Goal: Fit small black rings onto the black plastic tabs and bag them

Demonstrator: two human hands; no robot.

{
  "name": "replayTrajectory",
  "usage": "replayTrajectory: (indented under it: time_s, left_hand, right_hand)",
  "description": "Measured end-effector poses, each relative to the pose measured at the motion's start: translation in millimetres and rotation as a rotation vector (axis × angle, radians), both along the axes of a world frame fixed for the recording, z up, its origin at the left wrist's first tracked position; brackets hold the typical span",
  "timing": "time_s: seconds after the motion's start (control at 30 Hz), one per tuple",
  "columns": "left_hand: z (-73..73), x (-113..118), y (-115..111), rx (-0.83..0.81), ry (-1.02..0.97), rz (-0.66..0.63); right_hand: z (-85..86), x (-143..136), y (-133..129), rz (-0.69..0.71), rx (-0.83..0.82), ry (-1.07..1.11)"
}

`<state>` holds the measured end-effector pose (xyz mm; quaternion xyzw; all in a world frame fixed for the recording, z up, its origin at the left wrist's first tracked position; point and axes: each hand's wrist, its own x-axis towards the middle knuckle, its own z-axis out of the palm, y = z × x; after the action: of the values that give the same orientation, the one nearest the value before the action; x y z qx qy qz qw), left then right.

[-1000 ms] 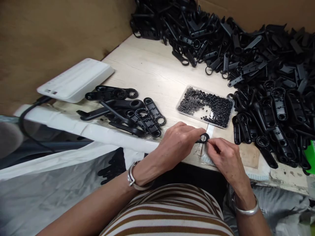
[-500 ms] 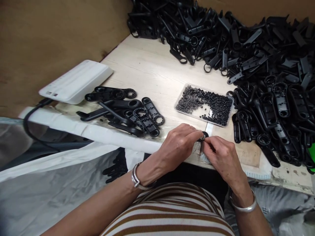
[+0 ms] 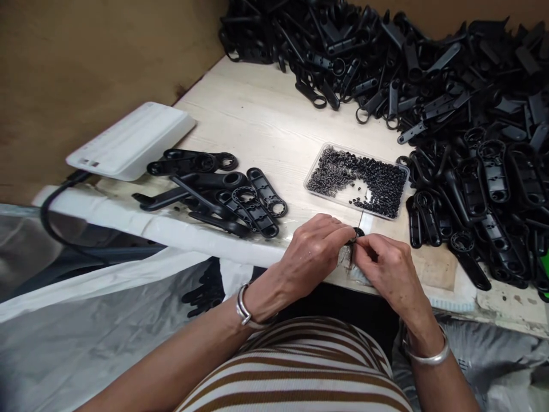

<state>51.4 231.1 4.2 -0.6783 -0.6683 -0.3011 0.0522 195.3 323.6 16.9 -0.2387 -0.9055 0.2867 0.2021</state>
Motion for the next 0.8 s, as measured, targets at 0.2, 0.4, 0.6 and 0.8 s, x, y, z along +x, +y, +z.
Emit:
replayTrajectory:
  time_s: [0.2,0.4,0.6,0.8]
  left_hand:
    - [2.3,-0.1,1.1,-0.024,0.007,0.013]
    - [20.7,-7.2,-8.4,-0.26,-0.026,0.001]
    - [17.4,-16.5,-28.2,-0.243,-0.109,0.017]
    - [9.9,-12.3,-30.3,-0.222,-0.118,0.069]
  right_hand:
    - [1.0,-0.7,-0.7,-0.008,-0.049,-0.019]
    - [-2.2,2.5,2.1,-0.064,-0.103,-0.043]
    - [-0.9,12.0,0.9,-0.118,-0.097,-0.044]
    - [5.1,11.2,-5.4,-0.093,0.057,-0.039]
